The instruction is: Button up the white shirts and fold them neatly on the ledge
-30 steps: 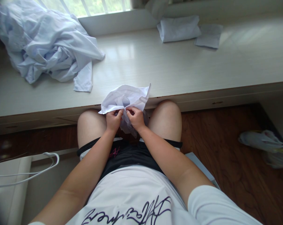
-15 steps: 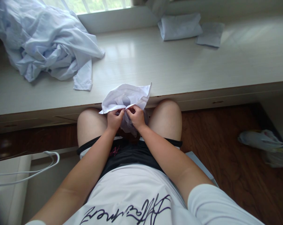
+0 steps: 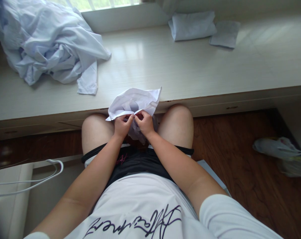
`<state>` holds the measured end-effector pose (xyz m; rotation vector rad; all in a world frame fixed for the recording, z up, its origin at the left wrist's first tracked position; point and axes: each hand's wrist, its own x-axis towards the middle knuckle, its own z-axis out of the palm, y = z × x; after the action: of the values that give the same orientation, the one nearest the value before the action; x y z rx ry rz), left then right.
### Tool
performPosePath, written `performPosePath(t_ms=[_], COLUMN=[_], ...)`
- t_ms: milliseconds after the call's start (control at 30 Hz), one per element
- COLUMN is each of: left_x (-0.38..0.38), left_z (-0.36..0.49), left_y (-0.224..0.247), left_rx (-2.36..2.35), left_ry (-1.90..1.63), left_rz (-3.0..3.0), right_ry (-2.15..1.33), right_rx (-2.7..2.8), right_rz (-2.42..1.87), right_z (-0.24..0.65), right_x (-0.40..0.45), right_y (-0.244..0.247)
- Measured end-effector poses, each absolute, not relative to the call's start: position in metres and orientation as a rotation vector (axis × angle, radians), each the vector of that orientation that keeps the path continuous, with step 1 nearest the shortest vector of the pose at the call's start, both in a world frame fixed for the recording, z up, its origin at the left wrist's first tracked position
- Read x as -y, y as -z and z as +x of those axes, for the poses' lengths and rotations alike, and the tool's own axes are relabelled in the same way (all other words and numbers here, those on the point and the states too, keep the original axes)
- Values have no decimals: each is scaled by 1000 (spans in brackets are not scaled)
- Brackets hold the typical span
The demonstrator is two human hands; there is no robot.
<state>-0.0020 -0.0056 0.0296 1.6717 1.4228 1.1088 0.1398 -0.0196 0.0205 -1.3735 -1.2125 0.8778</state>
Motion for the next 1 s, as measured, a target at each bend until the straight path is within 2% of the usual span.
performPosePath(t_ms=[1000], left_x=[1], left_z=[-2], left_y=[-21], left_rx=[-1428], left_ry=[-1045], left_rz=[1507], right_ry=[-865], right_rx=[1344], right_rz=[-1348], right_z=[137], right_x=[22], right_y=[-21])
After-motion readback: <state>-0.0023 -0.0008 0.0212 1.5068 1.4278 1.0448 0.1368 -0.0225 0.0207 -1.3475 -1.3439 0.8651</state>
